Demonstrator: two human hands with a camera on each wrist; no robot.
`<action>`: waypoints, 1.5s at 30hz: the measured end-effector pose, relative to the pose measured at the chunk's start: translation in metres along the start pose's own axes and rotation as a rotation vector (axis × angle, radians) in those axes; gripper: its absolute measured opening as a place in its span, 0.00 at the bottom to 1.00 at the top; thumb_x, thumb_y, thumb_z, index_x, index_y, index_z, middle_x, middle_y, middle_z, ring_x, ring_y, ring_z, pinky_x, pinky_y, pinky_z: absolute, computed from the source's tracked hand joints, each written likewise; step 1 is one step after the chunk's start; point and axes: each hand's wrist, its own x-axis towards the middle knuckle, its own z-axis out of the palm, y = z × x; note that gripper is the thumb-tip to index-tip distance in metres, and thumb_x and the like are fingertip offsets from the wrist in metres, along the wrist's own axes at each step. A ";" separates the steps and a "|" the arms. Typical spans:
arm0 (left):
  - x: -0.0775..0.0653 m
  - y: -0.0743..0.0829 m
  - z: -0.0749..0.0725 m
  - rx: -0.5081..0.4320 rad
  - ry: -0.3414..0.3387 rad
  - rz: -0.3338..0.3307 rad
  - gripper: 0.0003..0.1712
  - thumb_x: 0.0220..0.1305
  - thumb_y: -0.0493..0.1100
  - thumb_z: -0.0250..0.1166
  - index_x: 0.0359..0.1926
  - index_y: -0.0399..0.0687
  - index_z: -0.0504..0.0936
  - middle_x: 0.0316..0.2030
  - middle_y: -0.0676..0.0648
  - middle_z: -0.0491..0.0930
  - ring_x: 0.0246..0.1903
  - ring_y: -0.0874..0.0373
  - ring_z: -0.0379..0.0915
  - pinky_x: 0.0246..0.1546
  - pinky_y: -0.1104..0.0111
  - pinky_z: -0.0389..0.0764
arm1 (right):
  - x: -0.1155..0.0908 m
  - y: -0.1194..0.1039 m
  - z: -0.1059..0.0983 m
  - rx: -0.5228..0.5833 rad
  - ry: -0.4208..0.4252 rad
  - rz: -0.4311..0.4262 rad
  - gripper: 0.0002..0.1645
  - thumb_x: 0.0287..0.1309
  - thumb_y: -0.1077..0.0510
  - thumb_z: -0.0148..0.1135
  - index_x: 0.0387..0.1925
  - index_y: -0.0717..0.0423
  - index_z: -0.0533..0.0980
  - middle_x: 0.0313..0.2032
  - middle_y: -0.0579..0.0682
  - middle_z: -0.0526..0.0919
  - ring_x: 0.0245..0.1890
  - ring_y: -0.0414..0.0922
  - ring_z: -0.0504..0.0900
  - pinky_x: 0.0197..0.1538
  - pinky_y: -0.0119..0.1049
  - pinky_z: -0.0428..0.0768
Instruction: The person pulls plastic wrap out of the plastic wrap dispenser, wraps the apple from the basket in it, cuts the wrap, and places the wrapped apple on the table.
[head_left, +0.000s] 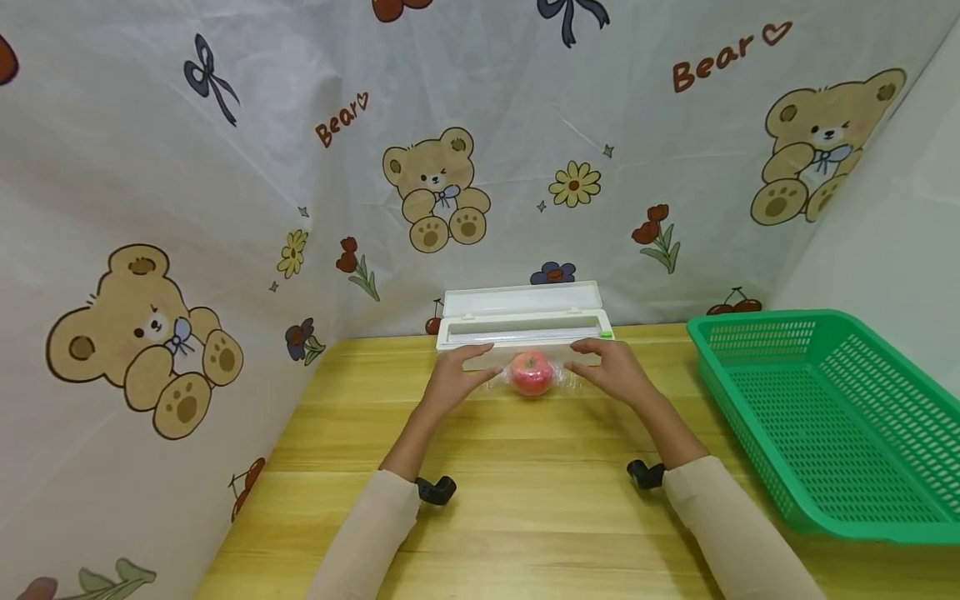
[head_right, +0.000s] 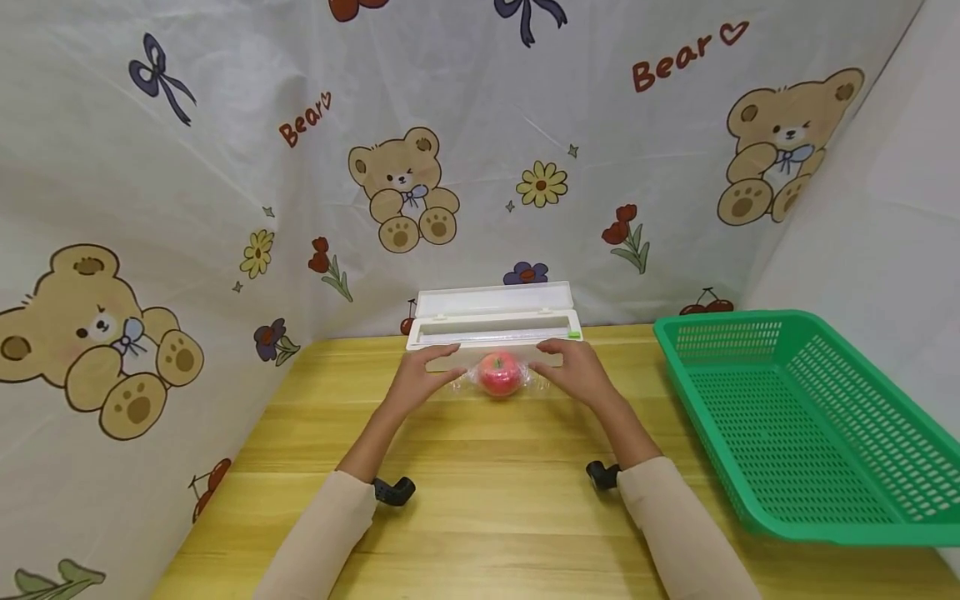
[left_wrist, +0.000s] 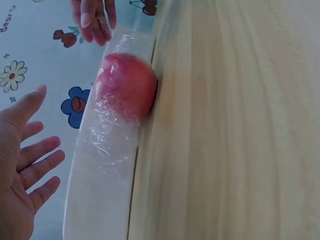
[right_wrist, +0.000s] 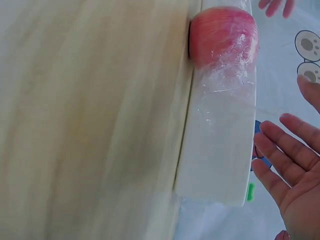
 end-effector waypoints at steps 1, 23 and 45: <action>0.004 0.003 0.001 0.008 -0.020 0.000 0.30 0.61 0.50 0.75 0.62 0.45 0.82 0.59 0.46 0.82 0.62 0.49 0.75 0.64 0.54 0.75 | 0.003 -0.002 0.000 -0.005 -0.017 0.000 0.27 0.63 0.51 0.71 0.56 0.67 0.81 0.54 0.63 0.84 0.58 0.62 0.80 0.61 0.60 0.77; 0.025 0.009 0.036 0.087 -0.204 -0.070 0.40 0.57 0.45 0.79 0.68 0.39 0.75 0.52 0.41 0.85 0.55 0.47 0.80 0.59 0.57 0.79 | 0.031 -0.009 0.034 -0.049 -0.192 -0.101 0.36 0.46 0.57 0.83 0.58 0.62 0.80 0.55 0.58 0.84 0.56 0.57 0.82 0.63 0.54 0.77; 0.018 0.003 0.042 0.008 -0.143 0.002 0.28 0.56 0.39 0.78 0.58 0.39 0.84 0.55 0.44 0.84 0.60 0.50 0.77 0.64 0.58 0.75 | 0.026 -0.004 0.049 0.019 -0.167 -0.156 0.44 0.38 0.57 0.87 0.58 0.64 0.77 0.54 0.58 0.83 0.56 0.56 0.79 0.64 0.54 0.75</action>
